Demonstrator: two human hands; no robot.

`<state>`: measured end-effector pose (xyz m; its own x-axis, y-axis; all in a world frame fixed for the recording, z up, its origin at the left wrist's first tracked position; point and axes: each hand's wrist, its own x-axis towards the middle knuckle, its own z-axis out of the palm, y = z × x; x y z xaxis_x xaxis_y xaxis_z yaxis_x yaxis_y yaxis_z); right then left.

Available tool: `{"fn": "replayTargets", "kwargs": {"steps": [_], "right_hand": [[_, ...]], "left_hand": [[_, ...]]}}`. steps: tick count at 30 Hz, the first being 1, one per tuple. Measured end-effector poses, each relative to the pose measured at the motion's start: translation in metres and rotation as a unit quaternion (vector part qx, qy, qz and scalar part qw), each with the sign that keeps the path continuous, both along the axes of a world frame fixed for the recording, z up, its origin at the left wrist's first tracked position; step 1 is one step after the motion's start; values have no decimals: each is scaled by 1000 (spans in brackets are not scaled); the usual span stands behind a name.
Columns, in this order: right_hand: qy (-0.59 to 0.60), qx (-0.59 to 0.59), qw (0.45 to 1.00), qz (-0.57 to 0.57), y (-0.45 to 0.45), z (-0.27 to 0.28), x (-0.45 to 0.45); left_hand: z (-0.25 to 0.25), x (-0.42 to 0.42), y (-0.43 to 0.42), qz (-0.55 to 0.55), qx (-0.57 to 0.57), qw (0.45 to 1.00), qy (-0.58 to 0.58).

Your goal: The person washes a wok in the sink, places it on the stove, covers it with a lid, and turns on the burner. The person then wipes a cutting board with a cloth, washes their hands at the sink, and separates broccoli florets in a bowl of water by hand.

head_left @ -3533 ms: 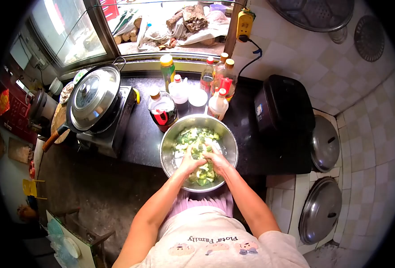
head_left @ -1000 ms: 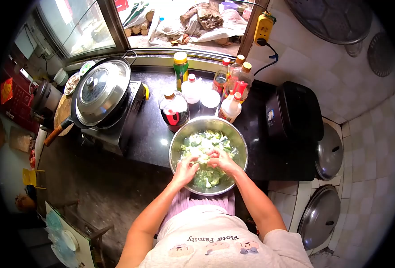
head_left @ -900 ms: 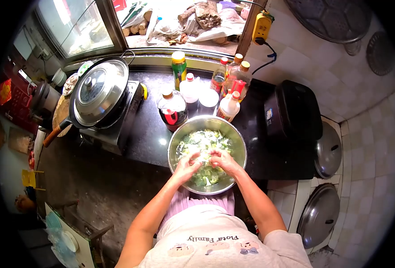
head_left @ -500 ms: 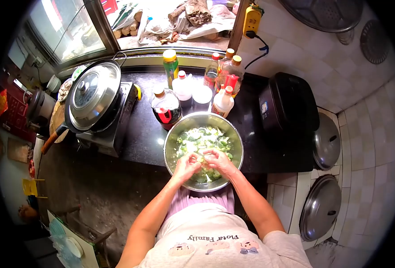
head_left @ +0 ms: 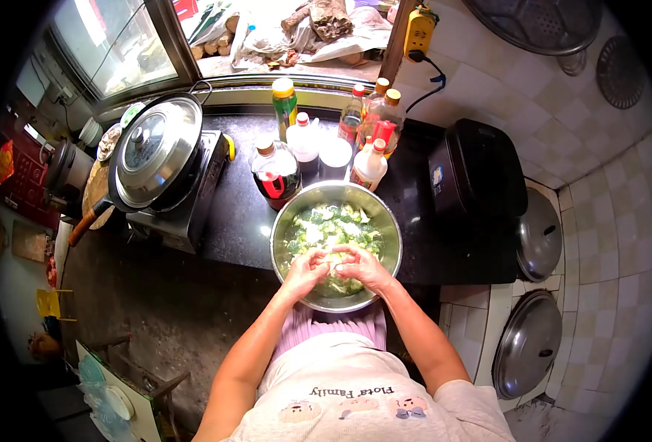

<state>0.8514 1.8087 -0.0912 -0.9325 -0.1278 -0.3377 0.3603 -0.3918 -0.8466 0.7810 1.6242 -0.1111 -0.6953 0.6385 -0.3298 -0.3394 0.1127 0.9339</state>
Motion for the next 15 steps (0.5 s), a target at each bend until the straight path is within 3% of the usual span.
{"fn": "replayTargets", "kwargs": {"steps": [11, 15], "right_hand": [[-57, 2, 995, -84, 8, -8, 9], [-79, -52, 990, -106, 5, 7, 7]], "left_hand": [[12, 4, 5, 52, -18, 997, -55], [25, 13, 8, 54, -93, 989, 104]]}}
